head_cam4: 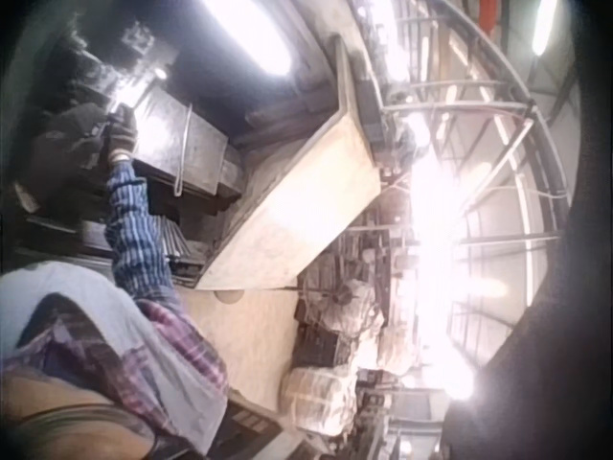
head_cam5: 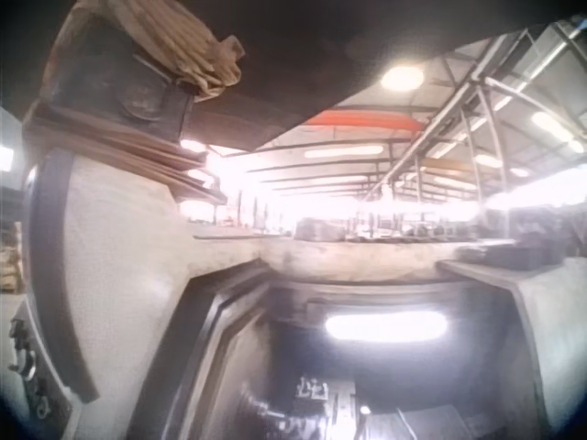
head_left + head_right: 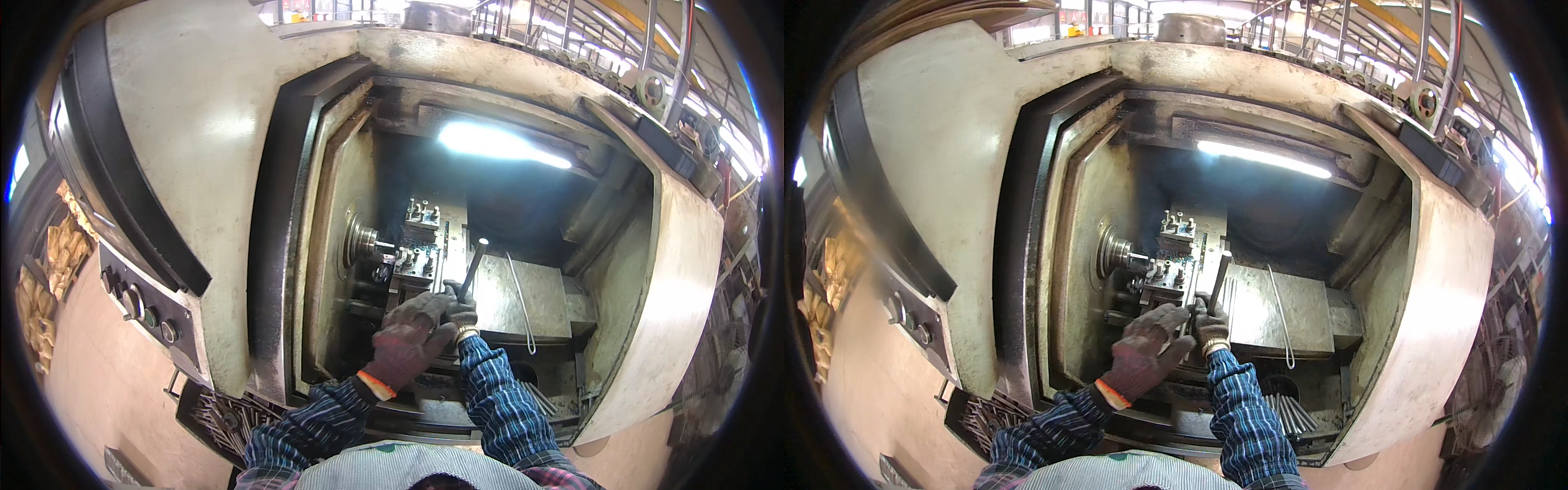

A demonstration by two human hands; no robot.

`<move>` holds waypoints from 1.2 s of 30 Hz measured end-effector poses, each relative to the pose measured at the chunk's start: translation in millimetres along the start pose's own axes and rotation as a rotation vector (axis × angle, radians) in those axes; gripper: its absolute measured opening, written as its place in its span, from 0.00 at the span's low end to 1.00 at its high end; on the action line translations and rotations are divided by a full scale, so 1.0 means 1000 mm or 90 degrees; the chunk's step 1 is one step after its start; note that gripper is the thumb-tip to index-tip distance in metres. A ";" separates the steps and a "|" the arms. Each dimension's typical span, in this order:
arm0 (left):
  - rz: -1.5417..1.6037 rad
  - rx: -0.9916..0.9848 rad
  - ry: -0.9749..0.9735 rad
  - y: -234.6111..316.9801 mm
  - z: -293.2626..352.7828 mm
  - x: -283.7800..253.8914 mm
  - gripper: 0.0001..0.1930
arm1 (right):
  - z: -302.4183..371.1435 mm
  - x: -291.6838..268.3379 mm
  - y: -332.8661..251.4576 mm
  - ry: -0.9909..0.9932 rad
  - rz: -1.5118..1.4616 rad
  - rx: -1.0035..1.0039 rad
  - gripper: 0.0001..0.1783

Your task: The person operates a metal turning machine, repeatedly loading metal rods into the chuck, closing the door, and removing finished rods. The person uses a long metal tool to assist with loading and unloading the rods.

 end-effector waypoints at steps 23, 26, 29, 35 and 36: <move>-0.706 -0.235 -0.635 -0.326 -0.096 0.164 0.20 | 0.029 -0.023 0.000 0.116 -0.121 0.023 0.14; -0.541 -0.227 -0.767 -0.324 -0.100 0.183 0.18 | 0.033 -0.016 -0.014 0.101 -0.055 0.012 0.16; -0.390 -0.076 -0.917 -0.244 -0.113 0.251 0.22 | 0.031 -0.035 -0.011 0.127 -0.018 0.011 0.18; -0.234 -0.056 -0.553 -0.236 -0.136 0.301 0.17 | 0.043 -0.002 -0.056 0.070 0.067 -0.066 0.20; -0.254 -0.014 -0.453 -0.196 -0.163 0.288 0.17 | 0.039 -0.014 -0.043 0.093 0.066 -0.058 0.19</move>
Point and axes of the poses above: each hand's wrist, its own z-axis away from the middle knuckle, its own x-axis out of the palm, y = z × x, the point moved 10 cm from there along -z, towards the middle knuckle, and after that the axes turned 3 degrees about z, right-handed, at the moved point
